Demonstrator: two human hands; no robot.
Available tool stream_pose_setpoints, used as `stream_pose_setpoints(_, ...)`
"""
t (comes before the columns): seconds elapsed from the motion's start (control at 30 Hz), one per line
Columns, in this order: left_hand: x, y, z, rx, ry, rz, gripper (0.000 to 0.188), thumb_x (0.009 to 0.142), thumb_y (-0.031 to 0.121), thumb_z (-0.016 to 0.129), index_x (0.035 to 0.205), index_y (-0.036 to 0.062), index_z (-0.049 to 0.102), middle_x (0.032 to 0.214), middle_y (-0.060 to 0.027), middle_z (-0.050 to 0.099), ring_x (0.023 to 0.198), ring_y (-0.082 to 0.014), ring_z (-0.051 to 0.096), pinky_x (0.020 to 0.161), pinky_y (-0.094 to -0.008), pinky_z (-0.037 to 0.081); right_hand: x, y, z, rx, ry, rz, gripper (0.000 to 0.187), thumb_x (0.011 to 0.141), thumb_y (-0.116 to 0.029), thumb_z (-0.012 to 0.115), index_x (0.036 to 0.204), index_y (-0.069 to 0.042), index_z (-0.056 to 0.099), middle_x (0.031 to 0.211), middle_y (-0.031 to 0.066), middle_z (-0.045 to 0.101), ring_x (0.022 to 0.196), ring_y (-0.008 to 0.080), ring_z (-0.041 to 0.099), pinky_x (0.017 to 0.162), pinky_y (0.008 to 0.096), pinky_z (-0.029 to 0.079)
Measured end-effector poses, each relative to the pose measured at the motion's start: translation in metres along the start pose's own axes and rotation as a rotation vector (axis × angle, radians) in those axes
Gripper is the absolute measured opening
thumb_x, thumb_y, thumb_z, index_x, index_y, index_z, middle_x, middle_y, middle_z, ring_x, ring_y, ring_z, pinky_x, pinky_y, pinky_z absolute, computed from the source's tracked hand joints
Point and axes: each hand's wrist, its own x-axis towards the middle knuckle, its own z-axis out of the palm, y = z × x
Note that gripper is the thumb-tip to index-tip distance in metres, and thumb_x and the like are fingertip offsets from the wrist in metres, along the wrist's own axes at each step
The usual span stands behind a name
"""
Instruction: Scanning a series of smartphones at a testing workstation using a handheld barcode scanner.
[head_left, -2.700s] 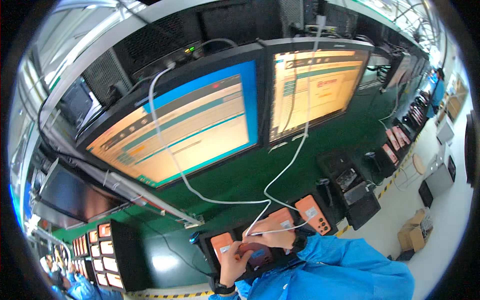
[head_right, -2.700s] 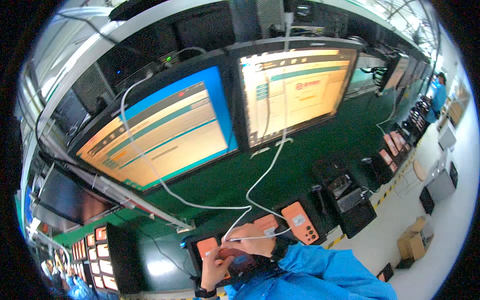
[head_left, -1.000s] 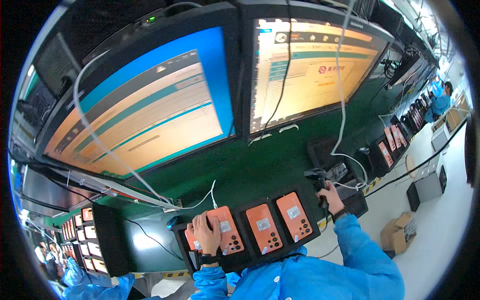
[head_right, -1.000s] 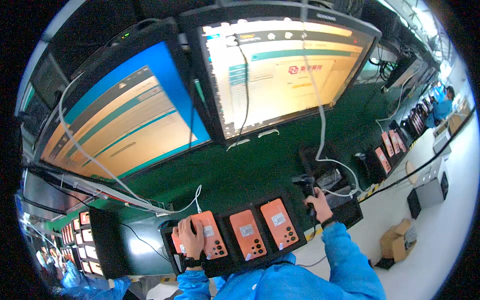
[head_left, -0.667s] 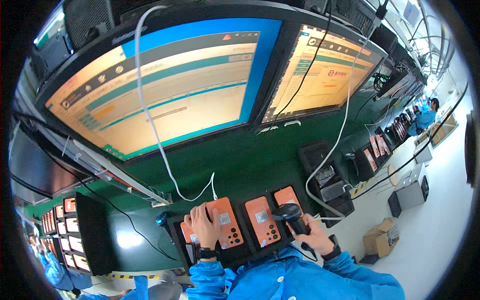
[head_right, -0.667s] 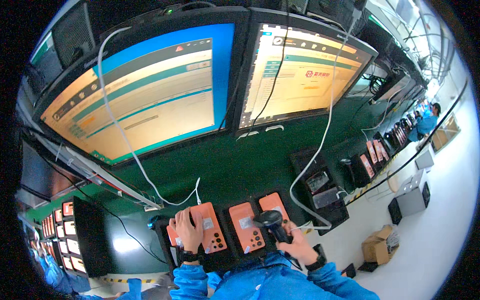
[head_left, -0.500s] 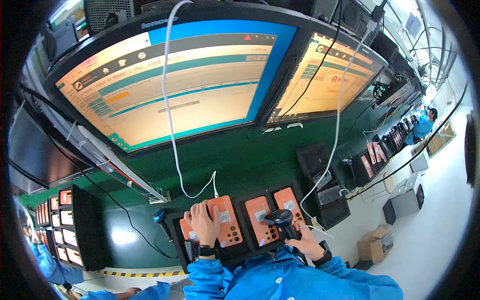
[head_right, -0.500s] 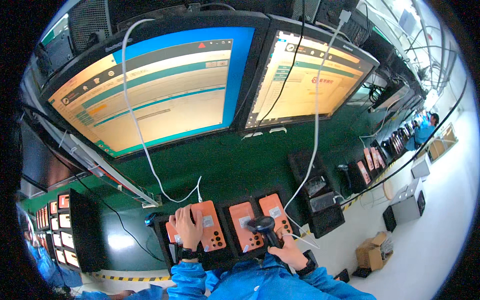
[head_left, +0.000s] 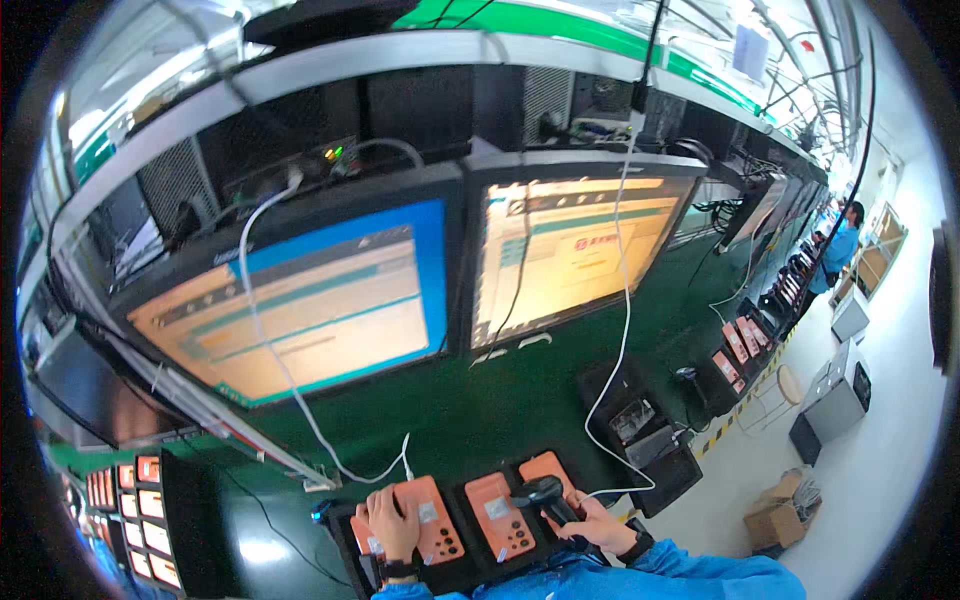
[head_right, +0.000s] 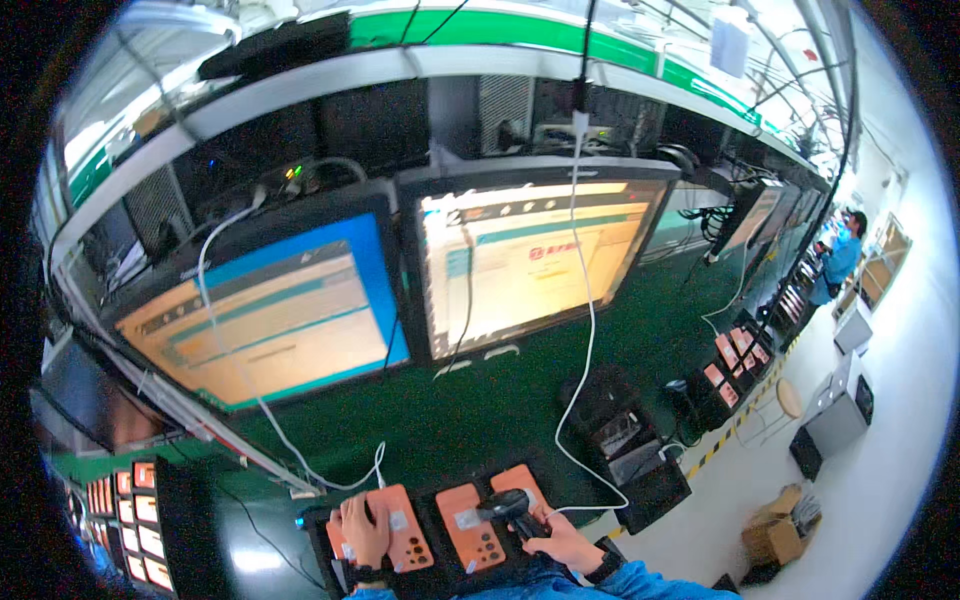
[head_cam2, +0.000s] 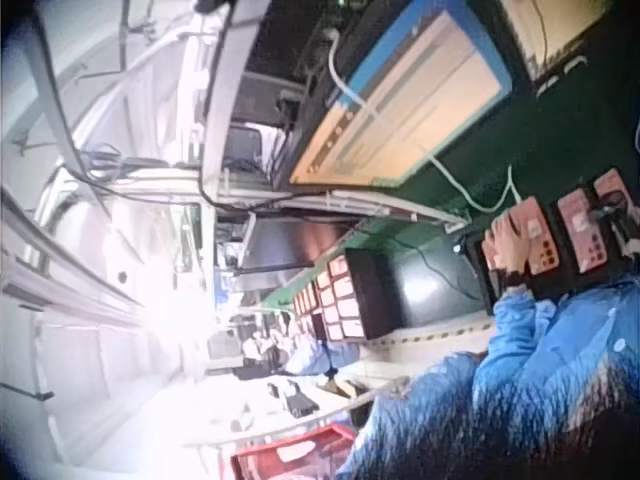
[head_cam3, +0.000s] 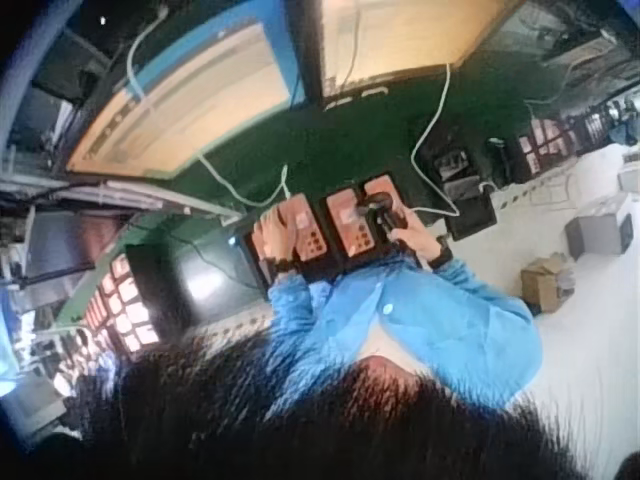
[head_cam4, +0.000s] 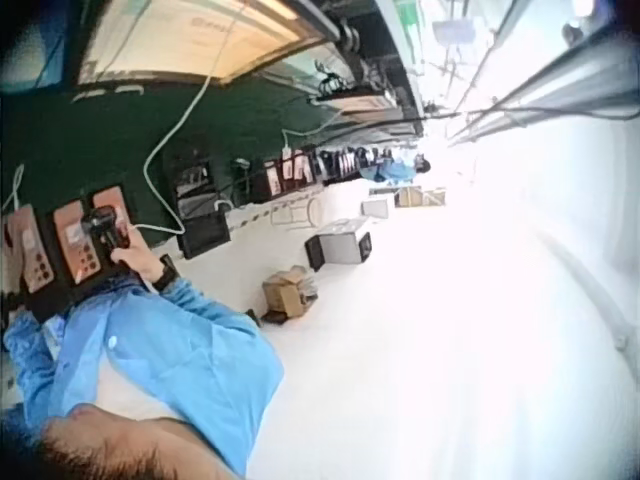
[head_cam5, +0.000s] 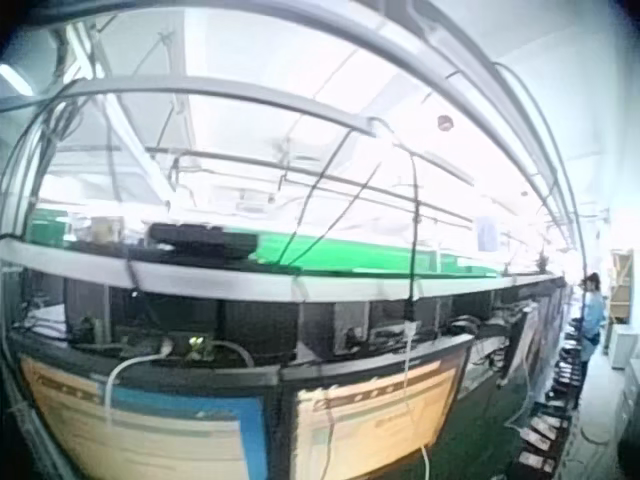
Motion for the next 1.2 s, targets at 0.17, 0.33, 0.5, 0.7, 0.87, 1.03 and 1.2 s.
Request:
stream_pose_setpoints(0.17, -0.002, 0.024, -0.003, -0.191, 0.186, -0.005, 0.031, 0.076, 0.019, 0.066, 0.102, 0.0038, 0.059, 0.098, -0.0127, 0.061, 0.101, -0.0319, 0.054, 0.091, -0.0464, 0.036, 0.006, -0.019, -0.036, -0.149, 0.09, -0.048, 0.037, 0.068, 0.002, 0.072, 0.093, -0.008, 0.045, 0.083, -0.0002, 0.045, 0.081, 0.0095, 0.049, 0.068, 0.0248, 0.043)
stream_pose_setpoints(0.33, -0.038, 0.073, -0.028, -0.77, -0.097, -0.162, 0.02, 0.089, 0.011, 0.063, 0.108, 0.0066, 0.061, 0.093, -0.0094, 0.067, 0.072, -0.0232, 0.062, 0.065, -0.0308, 0.05, 0.044, -0.018, -0.108, -0.325, 0.414, -0.297, 0.045, 0.066, -0.001, 0.072, 0.087, -0.012, 0.034, 0.081, -0.0021, 0.035, 0.077, 0.0081, 0.039, 0.065, 0.0245, 0.036)
stream_pose_setpoints(0.5, -0.056, 0.114, -0.008, -0.364, -0.375, -0.06, 0.031, 0.088, 0.02, 0.063, 0.114, 0.005, 0.056, 0.089, -0.021, 0.063, 0.074, -0.0346, 0.063, 0.063, -0.0391, 0.05, 0.121, 0.084, -0.172, -0.598, 0.509, -0.284, 0.046, 0.065, -0.012, 0.076, 0.087, -0.006, 0.037, 0.078, 0.0062, 0.034, 0.073, 0.0206, 0.042, 0.067, 0.0344, 0.039)
stream_pose_setpoints(0.7, -0.032, 0.159, -0.02, -0.455, -0.396, -0.286, 0.035, 0.083, 0.021, 0.067, 0.111, 0.0039, 0.054, 0.092, -0.0186, 0.062, 0.082, -0.0328, 0.063, 0.071, -0.0387, 0.05, 0.192, 0.25, -0.242, -0.531, 0.536, -0.183, 0.046, 0.064, -0.021, 0.081, 0.089, -0.004, 0.046, 0.08, 0.0107, 0.046, 0.077, 0.0263, 0.049, 0.071, 0.0366, 0.042)
stream_pose_setpoints(0.87, -0.051, 0.115, 0.031, -0.371, -0.346, -0.226, 0.062, 0.077, 0.037, 0.074, 0.119, 0.0, 0.048, 0.089, -0.017, 0.063, 0.075, -0.0226, 0.065, 0.064, -0.0346, 0.05, 0.193, 0.182, -0.208, -0.743, 0.638, -0.28, 0.031, 0.073, -0.016, 0.074, 0.084, -0.002, 0.049, 0.089, 0.0125, 0.054, 0.083, 0.0278, 0.053, 0.077, 0.035, 0.044)
stream_pose_setpoints(1.03, -0.034, 0.135, 0.03, -0.58, -0.331, -0.377, 0.051, 0.074, 0.018, 0.073, 0.116, 0.0017, 0.05, 0.092, -0.0174, 0.066, 0.078, -0.0325, 0.066, 0.07, -0.0385, 0.052, 0.139, 0.005, -0.093, -0.279, 0.526, -0.501, 0.018, 0.092, -0.018, 0.047, 0.083, -0.002, 0.05, 0.102, 0.012, 0.058, 0.097, 0.0238, 0.054, 0.086, 0.0334, 0.041)
stream_pose_setpoints(1.2, -0.03, 0.123, 0.037, -1.008, -0.311, -0.326, 0.042, 0.077, 0.0, 0.065, 0.117, -0.0005, 0.051, 0.098, -0.0115, 0.065, 0.089, -0.0173, 0.063, 0.078, -0.0289, 0.05, 0.114, -0.031, -0.052, -0.484, -0.019, -0.75, 0.02, 0.098, -0.019, 0.046, 0.096, -0.002, 0.056, 0.107, 0.0075, 0.057, 0.094, 0.0174, 0.055, 0.081, 0.0308, 0.043)
